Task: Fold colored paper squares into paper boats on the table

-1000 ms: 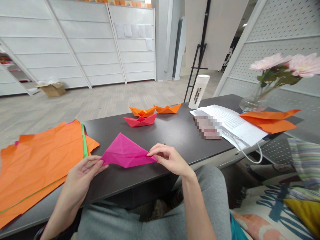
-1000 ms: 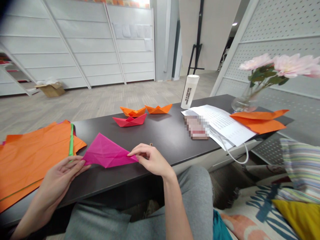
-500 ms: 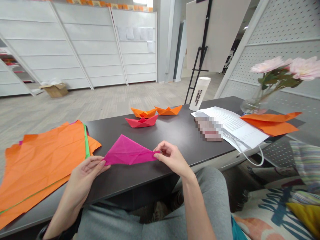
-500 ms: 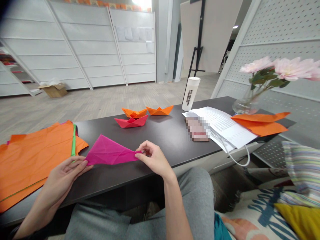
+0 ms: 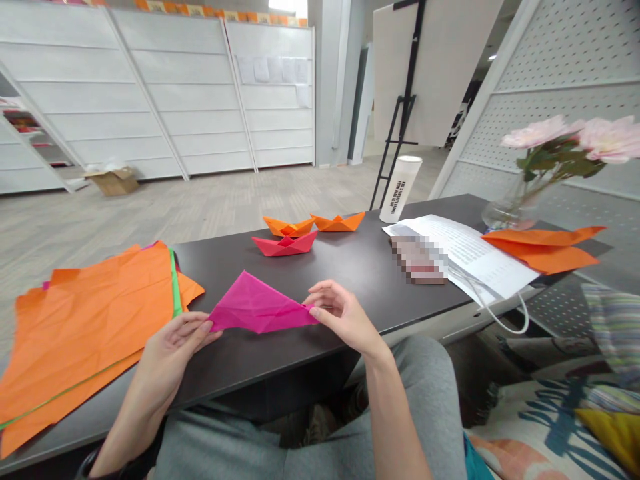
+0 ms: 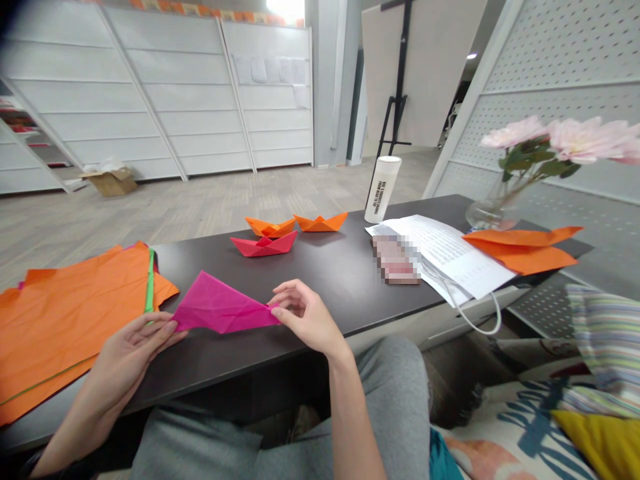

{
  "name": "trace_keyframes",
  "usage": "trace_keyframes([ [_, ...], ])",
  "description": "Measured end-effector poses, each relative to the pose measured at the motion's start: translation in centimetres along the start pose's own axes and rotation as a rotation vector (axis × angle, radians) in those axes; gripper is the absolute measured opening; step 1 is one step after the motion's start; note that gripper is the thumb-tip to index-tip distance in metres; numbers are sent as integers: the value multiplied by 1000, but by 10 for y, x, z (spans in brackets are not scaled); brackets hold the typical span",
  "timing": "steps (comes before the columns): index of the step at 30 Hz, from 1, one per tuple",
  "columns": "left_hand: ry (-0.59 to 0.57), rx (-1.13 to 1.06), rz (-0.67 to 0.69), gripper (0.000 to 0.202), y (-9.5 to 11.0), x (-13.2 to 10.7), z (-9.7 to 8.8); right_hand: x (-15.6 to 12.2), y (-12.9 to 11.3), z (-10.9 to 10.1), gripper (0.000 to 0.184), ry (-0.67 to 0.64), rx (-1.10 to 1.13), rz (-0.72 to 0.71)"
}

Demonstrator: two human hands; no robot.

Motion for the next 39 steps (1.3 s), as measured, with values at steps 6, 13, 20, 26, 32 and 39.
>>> trace_keyframes([
  [6, -15, 13, 5, 42, -4, 2, -2, 3, 3, -1, 21, 86, -12, 5],
  [13, -23, 9, 28, 39, -4, 1, -2, 2, -1, 0, 15, 20, -254, -40],
  [20, -49, 76, 71, 34, 1, -4, 1, 6, 7, -4, 29, 84, -214, 72],
  [26, -58, 110, 121, 28, 8, -7, 3, 9, 14, -4, 35, 97, -183, 122],
  [32, -61, 36, 107, 35, 8, -6, 4, 10, 13, -5, 44, 158, -203, 125],
  [39, -24, -2, 101, 44, 8, -6, 4, 12, 15, -3, 41, 95, -269, 136],
])
Point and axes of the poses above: each hand's wrist, its own x-axis towards the middle knuckle, its own z-axis out of the palm, y = z × x, the point moved 2 cm from there along x, towards the middle knuckle, and after that the axes turned 2 degrees about -z, right-handed, at the moved point
